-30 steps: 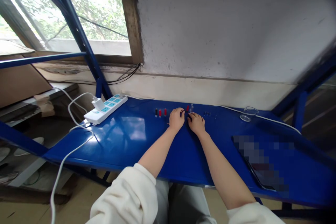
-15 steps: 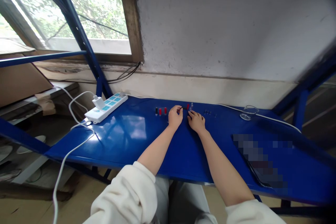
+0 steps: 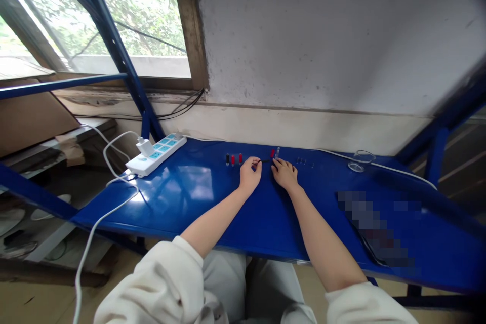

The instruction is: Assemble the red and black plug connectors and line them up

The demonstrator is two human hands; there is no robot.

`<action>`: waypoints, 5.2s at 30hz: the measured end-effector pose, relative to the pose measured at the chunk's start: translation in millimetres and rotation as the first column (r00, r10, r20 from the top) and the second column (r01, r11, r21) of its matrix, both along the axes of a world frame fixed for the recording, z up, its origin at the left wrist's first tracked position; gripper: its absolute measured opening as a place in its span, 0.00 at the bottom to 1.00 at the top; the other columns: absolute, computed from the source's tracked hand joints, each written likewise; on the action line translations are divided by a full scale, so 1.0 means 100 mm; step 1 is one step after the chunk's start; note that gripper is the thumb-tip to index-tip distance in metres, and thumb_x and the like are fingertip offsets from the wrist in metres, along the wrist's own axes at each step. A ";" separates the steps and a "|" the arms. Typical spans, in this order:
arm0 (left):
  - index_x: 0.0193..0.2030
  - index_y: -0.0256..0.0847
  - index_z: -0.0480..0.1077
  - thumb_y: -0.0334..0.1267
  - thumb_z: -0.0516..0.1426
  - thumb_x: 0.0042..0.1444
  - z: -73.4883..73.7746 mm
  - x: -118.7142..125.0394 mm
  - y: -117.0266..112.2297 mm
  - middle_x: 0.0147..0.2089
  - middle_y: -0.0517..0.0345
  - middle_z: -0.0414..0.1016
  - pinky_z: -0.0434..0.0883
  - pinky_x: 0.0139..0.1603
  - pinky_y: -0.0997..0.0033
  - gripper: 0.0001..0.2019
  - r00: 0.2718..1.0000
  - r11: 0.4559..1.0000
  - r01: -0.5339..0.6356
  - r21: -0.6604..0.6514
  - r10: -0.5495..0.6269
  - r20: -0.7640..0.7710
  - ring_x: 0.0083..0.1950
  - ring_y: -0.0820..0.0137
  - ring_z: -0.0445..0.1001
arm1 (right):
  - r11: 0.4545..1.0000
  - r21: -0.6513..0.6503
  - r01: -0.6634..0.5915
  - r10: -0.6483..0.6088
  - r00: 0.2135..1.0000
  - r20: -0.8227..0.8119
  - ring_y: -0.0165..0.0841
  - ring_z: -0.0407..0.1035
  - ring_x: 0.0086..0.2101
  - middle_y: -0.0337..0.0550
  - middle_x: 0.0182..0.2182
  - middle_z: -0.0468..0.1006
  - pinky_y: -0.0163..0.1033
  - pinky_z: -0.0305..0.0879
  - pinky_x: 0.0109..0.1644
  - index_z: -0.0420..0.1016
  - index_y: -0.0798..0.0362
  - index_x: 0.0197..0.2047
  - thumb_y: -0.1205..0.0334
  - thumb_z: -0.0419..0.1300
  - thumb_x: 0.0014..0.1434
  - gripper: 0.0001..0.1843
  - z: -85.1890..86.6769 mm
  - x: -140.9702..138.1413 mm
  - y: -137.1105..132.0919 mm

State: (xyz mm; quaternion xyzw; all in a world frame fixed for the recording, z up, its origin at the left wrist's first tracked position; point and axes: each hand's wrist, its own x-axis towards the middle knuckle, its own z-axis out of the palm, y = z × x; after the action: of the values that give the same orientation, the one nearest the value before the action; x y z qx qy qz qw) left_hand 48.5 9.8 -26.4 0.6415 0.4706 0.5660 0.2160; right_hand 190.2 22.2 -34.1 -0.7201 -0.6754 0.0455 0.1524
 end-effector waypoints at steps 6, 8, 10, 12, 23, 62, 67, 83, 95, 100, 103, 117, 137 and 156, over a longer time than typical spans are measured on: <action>0.37 0.38 0.67 0.38 0.52 0.54 0.03 -0.19 -0.10 0.34 0.54 0.71 0.68 0.38 0.72 0.08 0.997 0.999 -0.038 -0.024 0.040 0.064 0.35 0.73 0.70 | 0.999 0.008 -0.044 0.044 0.999 -0.011 0.41 0.50 0.55 0.46 0.56 0.60 0.53 0.47 0.55 0.60 0.49 0.57 0.58 0.42 0.60 0.22 0.05 -0.05 -0.08; 0.38 0.38 0.67 0.38 0.52 0.54 0.05 -0.23 -0.09 0.34 0.54 0.71 0.69 0.37 0.72 0.08 0.992 0.997 -0.061 -0.037 0.064 0.108 0.35 0.73 0.70 | 0.996 0.024 -0.085 0.086 0.996 -0.015 0.42 0.54 0.52 0.48 0.53 0.63 0.50 0.53 0.51 0.64 0.50 0.53 0.59 0.44 0.59 0.20 0.08 -0.10 -0.12; 0.38 0.38 0.67 0.39 0.52 0.53 0.06 -0.25 -0.05 0.34 0.55 0.71 0.69 0.36 0.73 0.09 0.987 0.996 -0.060 -0.061 0.069 0.144 0.35 0.73 0.70 | 0.990 0.053 -0.130 0.133 0.990 -0.044 0.40 0.59 0.48 0.49 0.48 0.67 0.45 0.57 0.47 0.68 0.52 0.47 0.59 0.47 0.58 0.16 0.11 -0.16 -0.16; 0.38 0.38 0.67 0.39 0.53 0.52 0.07 -0.27 -0.02 0.34 0.56 0.71 0.70 0.34 0.73 0.09 0.984 0.995 -0.035 -0.098 0.051 0.168 0.34 0.73 0.70 | 0.980 0.120 -0.158 0.169 0.981 -0.093 0.38 0.62 0.43 0.49 0.42 0.69 0.41 0.59 0.44 0.69 0.53 0.42 0.61 0.49 0.56 0.12 0.14 -0.22 -0.18; 0.38 0.37 0.68 0.35 0.54 0.52 0.06 -0.29 0.03 0.33 0.54 0.73 0.70 0.29 0.75 0.08 0.965 0.965 0.062 -0.256 0.007 0.262 0.34 0.72 0.72 | 0.924 0.380 0.052 0.219 0.742 -0.634 0.29 0.63 0.26 0.39 0.25 0.68 0.33 0.59 0.32 0.60 0.52 0.38 0.53 0.43 0.59 0.13 0.25 -0.20 -0.17; 0.34 0.36 0.70 0.35 0.57 0.47 0.05 -0.29 0.04 0.29 0.53 0.73 0.67 0.34 0.72 0.08 0.920 0.925 0.343 -0.165 -0.295 0.257 0.30 0.73 0.71 | 0.937 0.235 -0.259 0.317 0.347 -0.883 0.23 0.57 0.18 0.36 0.20 0.69 0.32 0.53 0.23 0.66 0.54 0.32 0.47 0.57 0.49 0.18 0.24 -0.14 -0.14; 0.39 0.39 0.72 0.38 0.56 0.49 0.16 -0.32 -0.04 0.32 0.55 0.72 0.67 0.30 0.75 0.11 0.943 0.953 0.269 -0.140 -0.230 0.242 0.30 0.74 0.69 | 0.908 0.175 -0.380 0.320 0.363 -0.875 0.26 0.63 0.22 0.42 0.25 0.75 0.34 0.59 0.29 0.69 0.55 0.35 0.50 0.59 0.47 0.17 0.31 -0.10 -0.17; 0.33 0.35 0.68 0.39 0.58 0.45 0.30 -0.52 -0.08 0.27 0.57 0.69 0.57 0.19 0.80 0.10 0.700 0.942 0.089 -0.325 0.173 0.693 0.21 0.80 0.64 | 0.966 0.199 -0.165 0.251 0.781 -0.572 0.31 0.66 0.26 0.41 0.24 0.72 0.35 0.59 0.30 0.66 0.53 0.28 0.58 0.56 0.48 0.07 0.10 -0.50 -0.03; 0.29 0.35 0.65 0.40 0.60 0.39 0.23 -0.50 -0.06 0.21 0.63 0.65 0.54 0.18 0.79 0.13 0.542 0.900 0.172 -0.400 0.252 0.801 0.18 0.81 0.61 | 0.972 0.103 -0.213 0.234 0.931 -0.282 0.31 0.66 0.29 0.41 0.27 0.73 0.32 0.54 0.29 0.68 0.53 0.28 0.61 0.56 0.47 0.05 0.10 -0.72 0.35; 0.30 0.35 0.65 0.39 0.60 0.39 0.24 -0.50 -0.07 0.20 0.64 0.64 0.53 0.17 0.78 0.12 0.546 0.898 0.173 -0.405 0.255 0.798 0.17 0.81 0.61 | 0.972 0.044 -0.232 0.236 0.935 -0.266 0.31 0.66 0.28 0.42 0.27 0.73 0.32 0.53 0.27 0.68 0.53 0.28 0.62 0.57 0.45 0.06 0.13 -0.70 0.37; 0.29 0.35 0.65 0.40 0.60 0.39 0.25 -0.50 -0.07 0.20 0.64 0.64 0.53 0.17 0.78 0.13 0.551 0.901 0.170 -0.399 0.248 0.797 0.17 0.81 0.60 | 0.970 0.022 -0.243 0.240 0.933 -0.268 0.31 0.66 0.28 0.43 0.27 0.74 0.32 0.55 0.28 0.68 0.54 0.28 0.63 0.57 0.45 0.05 0.16 -0.70 0.38; 0.29 0.36 0.65 0.40 0.60 0.39 0.20 -0.52 -0.03 0.20 0.65 0.63 0.54 0.18 0.79 0.12 0.536 0.890 0.165 -0.425 0.281 0.796 0.17 0.82 0.60 | 0.971 -0.067 -0.229 0.202 0.939 -0.280 0.34 0.69 0.32 0.46 0.32 0.75 0.34 0.59 0.31 0.70 0.54 0.35 0.60 0.61 0.45 0.12 0.18 -0.64 0.38; 0.28 0.36 0.64 0.38 0.58 0.42 0.20 -0.47 -0.08 0.20 0.64 0.64 0.53 0.17 0.78 0.09 0.605 0.895 0.186 -0.406 0.221 0.765 0.16 0.81 0.60 | 0.993 -0.050 0.104 -0.113 0.965 -0.236 0.41 0.70 0.38 0.53 0.36 0.75 0.39 0.63 0.35 0.71 0.59 0.44 0.54 0.59 0.48 0.22 0.09 0.31 0.47; 0.29 0.36 0.66 0.38 0.54 0.48 0.30 -0.42 -0.18 0.22 0.62 0.64 0.58 0.18 0.81 0.07 0.829 0.942 0.103 -0.320 0.097 0.551 0.19 0.81 0.60 | 0.982 0.023 0.187 -0.179 0.961 -0.210 0.38 0.68 0.39 0.44 0.34 0.76 0.41 0.58 0.41 0.72 0.51 0.36 0.56 0.54 0.54 0.11 0.12 -0.08 0.50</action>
State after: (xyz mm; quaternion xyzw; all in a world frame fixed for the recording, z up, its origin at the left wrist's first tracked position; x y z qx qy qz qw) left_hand 6.5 -8.4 3.4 0.4020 0.4752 0.6395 0.4512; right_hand 182.5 72.6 -22.5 -0.7673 -0.5873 0.0914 0.2408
